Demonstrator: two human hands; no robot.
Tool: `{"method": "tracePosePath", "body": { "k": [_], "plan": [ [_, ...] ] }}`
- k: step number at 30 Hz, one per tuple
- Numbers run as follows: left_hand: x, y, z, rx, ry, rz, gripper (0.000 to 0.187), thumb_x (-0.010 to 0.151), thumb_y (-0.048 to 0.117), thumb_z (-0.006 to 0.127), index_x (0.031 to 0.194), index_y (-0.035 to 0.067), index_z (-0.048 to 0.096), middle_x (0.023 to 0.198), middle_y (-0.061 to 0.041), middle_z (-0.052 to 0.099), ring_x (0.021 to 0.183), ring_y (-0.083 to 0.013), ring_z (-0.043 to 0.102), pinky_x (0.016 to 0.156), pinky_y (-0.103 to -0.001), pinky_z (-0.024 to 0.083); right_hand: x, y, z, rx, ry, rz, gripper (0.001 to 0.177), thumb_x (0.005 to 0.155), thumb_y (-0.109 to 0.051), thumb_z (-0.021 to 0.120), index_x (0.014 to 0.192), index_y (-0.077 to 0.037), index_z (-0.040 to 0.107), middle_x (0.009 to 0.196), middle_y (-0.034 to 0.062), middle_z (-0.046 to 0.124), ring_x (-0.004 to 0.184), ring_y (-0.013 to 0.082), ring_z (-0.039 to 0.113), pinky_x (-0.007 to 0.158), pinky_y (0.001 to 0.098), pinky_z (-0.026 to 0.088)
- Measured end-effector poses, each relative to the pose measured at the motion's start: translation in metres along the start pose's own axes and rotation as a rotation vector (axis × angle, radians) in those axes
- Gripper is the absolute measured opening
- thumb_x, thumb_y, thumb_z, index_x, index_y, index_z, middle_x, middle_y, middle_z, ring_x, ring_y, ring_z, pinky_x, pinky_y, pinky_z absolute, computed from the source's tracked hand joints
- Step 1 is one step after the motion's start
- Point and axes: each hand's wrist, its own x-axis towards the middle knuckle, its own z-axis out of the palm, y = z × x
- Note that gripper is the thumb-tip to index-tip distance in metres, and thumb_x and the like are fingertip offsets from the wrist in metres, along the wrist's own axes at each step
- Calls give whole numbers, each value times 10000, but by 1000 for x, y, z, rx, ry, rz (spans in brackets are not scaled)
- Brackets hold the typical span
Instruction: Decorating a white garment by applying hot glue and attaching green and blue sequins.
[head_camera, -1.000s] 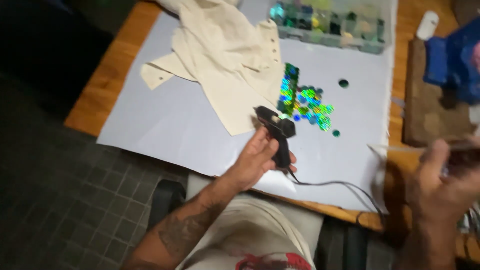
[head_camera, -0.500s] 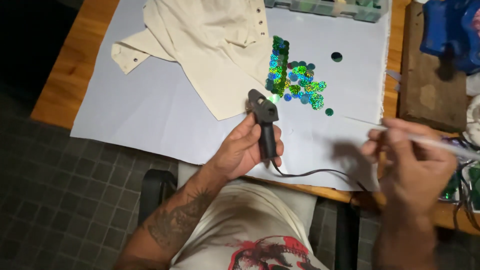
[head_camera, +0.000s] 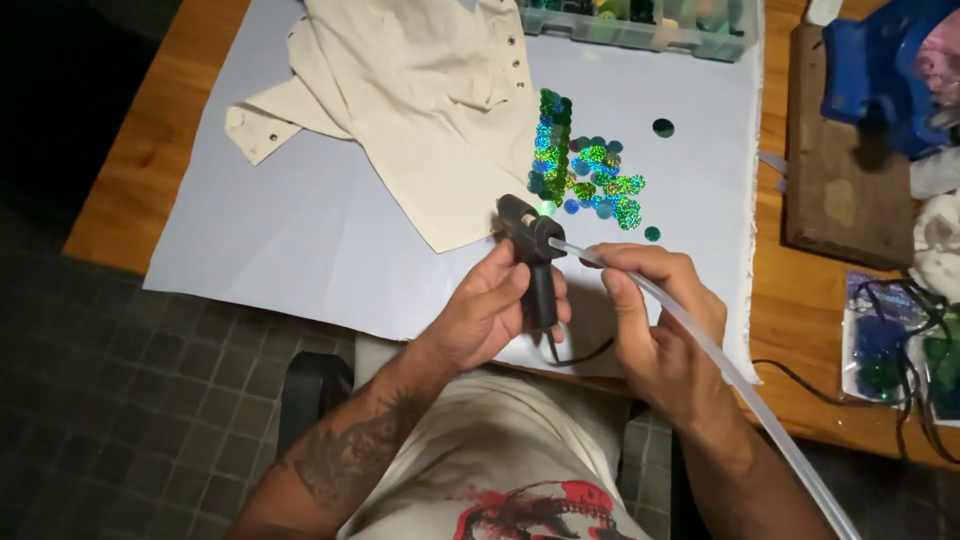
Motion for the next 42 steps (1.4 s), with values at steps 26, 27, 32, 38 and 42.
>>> {"method": "tracePosePath", "body": {
  "k": [26, 27, 32, 38, 42],
  "plan": [
    [6, -29, -1, 406, 187, 329, 372, 967, 95, 724, 1266, -23, 538, 1052, -167, 697, 999, -240, 723, 844, -377, 641, -21, 47, 30, 406, 257, 117, 136, 1006, 73, 649, 1064, 87, 527, 1059, 312, 720, 932, 318, 747, 785, 403, 620],
    [6, -30, -2, 418, 207, 327, 368, 957, 85, 734, 1254, -21, 545, 1035, -161, 701, 981, -228, 725, 831, -361, 642, -21, 50, 32, 488, 269, 151, 146, 1001, 58, 647, 1067, 71, 518, 1043, 300, 723, 921, 306, 752, 792, 399, 632],
    [10, -31, 1, 560, 303, 317, 344, 921, 101, 778, 1161, -37, 574, 960, -170, 710, 885, -221, 719, 753, -351, 632, -28, 66, 40, 616, 340, 213, 140, 1015, 26, 633, 1059, 53, 503, 1015, 312, 717, 890, 310, 758, 783, 405, 652],
    [9, -25, 12, 1068, 483, 275, 390, 846, 350, 839, 982, 46, 636, 838, -153, 688, 799, -316, 718, 708, -417, 571, -26, 69, 48, 657, 374, 281, 146, 984, 38, 673, 1039, 66, 540, 997, 312, 719, 863, 274, 749, 741, 402, 662],
    [10, -23, 16, 1091, 489, 294, 369, 837, 328, 849, 903, 33, 638, 780, -163, 676, 745, -332, 711, 679, -408, 568, -23, 75, 49, 704, 404, 312, 156, 959, 42, 694, 1034, 83, 564, 995, 325, 715, 861, 289, 756, 732, 410, 671]
  ]
}}
